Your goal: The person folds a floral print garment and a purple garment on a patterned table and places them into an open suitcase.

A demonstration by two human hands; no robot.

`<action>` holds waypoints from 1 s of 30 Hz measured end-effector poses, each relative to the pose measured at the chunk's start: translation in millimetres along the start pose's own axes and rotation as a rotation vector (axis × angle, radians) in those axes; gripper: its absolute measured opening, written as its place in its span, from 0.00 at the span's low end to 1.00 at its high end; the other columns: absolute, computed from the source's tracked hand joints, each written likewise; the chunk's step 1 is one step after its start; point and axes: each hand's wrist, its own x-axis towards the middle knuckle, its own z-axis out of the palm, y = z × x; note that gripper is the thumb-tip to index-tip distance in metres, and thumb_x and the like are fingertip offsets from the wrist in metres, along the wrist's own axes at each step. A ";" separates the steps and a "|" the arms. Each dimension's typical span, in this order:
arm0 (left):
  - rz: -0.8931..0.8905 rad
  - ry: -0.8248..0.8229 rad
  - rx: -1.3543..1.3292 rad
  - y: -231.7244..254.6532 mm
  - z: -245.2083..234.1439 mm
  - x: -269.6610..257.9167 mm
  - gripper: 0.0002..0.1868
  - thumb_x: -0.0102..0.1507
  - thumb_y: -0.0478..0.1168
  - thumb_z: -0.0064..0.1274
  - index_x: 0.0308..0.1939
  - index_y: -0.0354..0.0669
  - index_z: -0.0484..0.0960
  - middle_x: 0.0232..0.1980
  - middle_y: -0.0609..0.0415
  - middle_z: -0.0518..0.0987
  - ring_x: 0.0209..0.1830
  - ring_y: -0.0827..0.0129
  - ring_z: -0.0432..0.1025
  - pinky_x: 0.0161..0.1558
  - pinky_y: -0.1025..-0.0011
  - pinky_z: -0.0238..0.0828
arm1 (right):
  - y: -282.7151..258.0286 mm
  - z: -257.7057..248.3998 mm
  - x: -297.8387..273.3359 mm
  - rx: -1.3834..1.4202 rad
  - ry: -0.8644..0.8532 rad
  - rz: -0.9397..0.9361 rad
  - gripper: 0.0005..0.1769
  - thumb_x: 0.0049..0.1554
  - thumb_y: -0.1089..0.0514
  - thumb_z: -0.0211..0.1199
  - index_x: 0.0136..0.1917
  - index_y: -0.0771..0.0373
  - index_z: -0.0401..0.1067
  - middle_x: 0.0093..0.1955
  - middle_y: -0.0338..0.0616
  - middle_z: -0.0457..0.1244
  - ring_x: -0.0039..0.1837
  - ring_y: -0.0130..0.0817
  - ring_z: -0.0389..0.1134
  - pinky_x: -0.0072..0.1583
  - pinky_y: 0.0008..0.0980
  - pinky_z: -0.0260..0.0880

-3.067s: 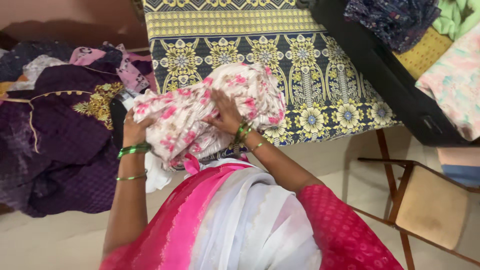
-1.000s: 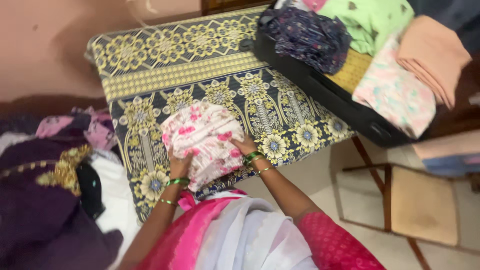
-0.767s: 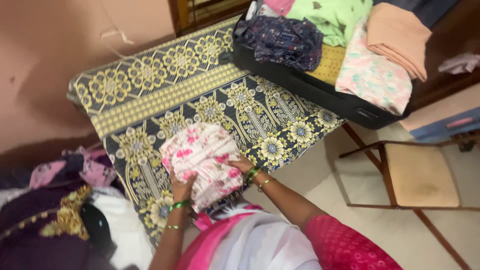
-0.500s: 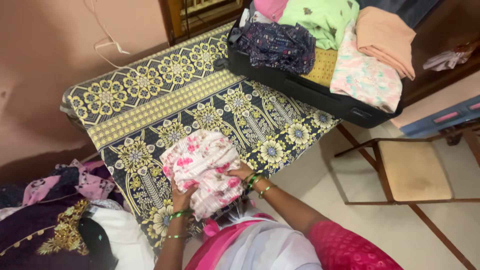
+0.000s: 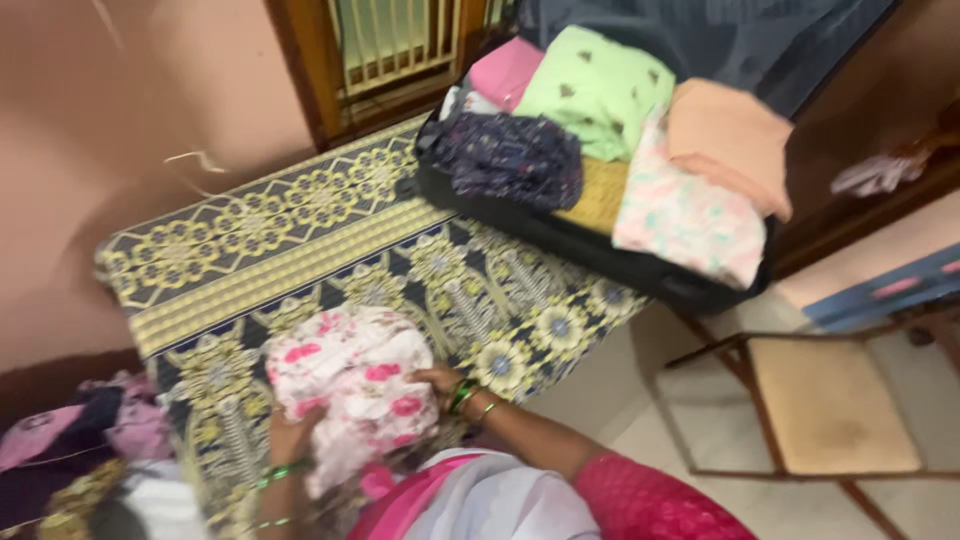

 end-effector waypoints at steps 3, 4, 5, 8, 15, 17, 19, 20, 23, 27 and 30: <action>0.031 -0.057 -0.004 47.4 41.4 14.6 0.46 0.49 0.42 0.70 0.69 0.36 0.69 0.54 0.46 0.81 0.48 0.63 0.77 0.48 0.64 0.76 | -39.7 -17.4 -27.6 0.042 -0.106 -0.172 0.35 0.52 0.66 0.68 0.72 0.61 0.66 0.65 0.44 0.68 0.66 0.37 0.70 0.68 0.40 0.70; 0.027 -0.059 0.080 70.0 56.3 19.1 0.45 0.49 0.42 0.70 0.68 0.37 0.70 0.53 0.47 0.82 0.46 0.63 0.77 0.46 0.63 0.76 | -58.2 -24.5 -35.6 0.087 -0.146 -0.185 0.33 0.53 0.66 0.67 0.72 0.64 0.66 0.64 0.48 0.68 0.65 0.40 0.70 0.67 0.42 0.71; -0.009 -0.024 0.294 94.8 75.2 24.8 0.42 0.50 0.40 0.70 0.67 0.38 0.72 0.52 0.46 0.83 0.46 0.61 0.78 0.46 0.63 0.76 | -80.0 -32.7 -42.4 0.132 -0.187 -0.199 0.32 0.54 0.66 0.67 0.72 0.66 0.66 0.63 0.51 0.67 0.63 0.43 0.70 0.66 0.44 0.71; 0.096 -0.170 0.118 172.9 154.3 46.1 0.37 0.52 0.33 0.69 0.64 0.37 0.72 0.48 0.48 0.82 0.44 0.67 0.78 0.44 0.69 0.77 | -153.1 -64.8 -75.0 0.054 -0.144 -0.385 0.30 0.55 0.68 0.66 0.70 0.69 0.66 0.64 0.52 0.68 0.64 0.45 0.70 0.68 0.45 0.71; 0.064 -0.502 -0.002 333.1 370.5 108.5 0.43 0.50 0.34 0.71 0.66 0.40 0.64 0.55 0.49 0.80 0.50 0.68 0.81 0.47 0.67 0.84 | -336.4 -132.4 -206.2 -0.044 0.262 -0.936 0.38 0.46 0.72 0.67 0.71 0.67 0.64 0.63 0.51 0.66 0.67 0.49 0.67 0.67 0.48 0.69; 0.362 -0.685 -0.009 356.3 433.1 119.3 0.44 0.54 0.34 0.70 0.72 0.38 0.67 0.62 0.46 0.80 0.55 0.65 0.79 0.55 0.66 0.81 | -376.6 -148.6 -240.9 -0.038 0.233 -1.066 0.40 0.47 0.72 0.67 0.72 0.65 0.61 0.65 0.51 0.65 0.69 0.47 0.66 0.69 0.49 0.68; 0.462 -0.673 -0.061 372.3 504.3 119.8 0.50 0.53 0.39 0.74 0.75 0.37 0.64 0.69 0.46 0.75 0.67 0.61 0.72 0.68 0.61 0.69 | -396.0 -156.7 -274.9 -0.114 0.569 -1.224 0.41 0.47 0.74 0.65 0.74 0.73 0.62 0.69 0.54 0.64 0.73 0.49 0.64 0.76 0.48 0.63; 0.458 -0.721 -0.027 381.2 533.6 120.1 0.53 0.51 0.42 0.73 0.76 0.40 0.61 0.69 0.46 0.76 0.67 0.61 0.72 0.68 0.61 0.70 | -400.8 -157.9 -292.0 -0.132 0.646 -1.288 0.39 0.48 0.73 0.63 0.74 0.75 0.63 0.71 0.56 0.63 0.74 0.50 0.63 0.77 0.49 0.61; 0.786 -0.835 -0.114 404.7 605.9 102.4 0.55 0.55 0.41 0.74 0.79 0.41 0.56 0.76 0.42 0.70 0.76 0.58 0.65 0.77 0.58 0.60 | -416.5 -159.6 -333.8 -0.074 0.593 -1.544 0.40 0.46 0.70 0.58 0.73 0.72 0.59 0.71 0.56 0.61 0.75 0.51 0.62 0.77 0.54 0.61; 0.802 -0.937 -0.075 411.3 636.3 106.5 0.55 0.56 0.42 0.75 0.80 0.46 0.55 0.76 0.42 0.69 0.77 0.56 0.62 0.77 0.60 0.56 | -419.4 -188.9 -353.3 -0.145 0.502 -1.613 0.34 0.52 0.69 0.54 0.72 0.79 0.63 0.72 0.60 0.63 0.76 0.54 0.63 0.81 0.52 0.62; 0.671 -0.826 0.046 384.7 632.8 137.4 0.51 0.53 0.44 0.72 0.76 0.46 0.60 0.68 0.46 0.79 0.67 0.62 0.74 0.69 0.64 0.69 | -413.7 -225.4 -315.0 -0.124 0.757 -1.443 0.32 0.52 0.74 0.57 0.72 0.77 0.63 0.72 0.58 0.62 0.74 0.50 0.64 0.75 0.47 0.66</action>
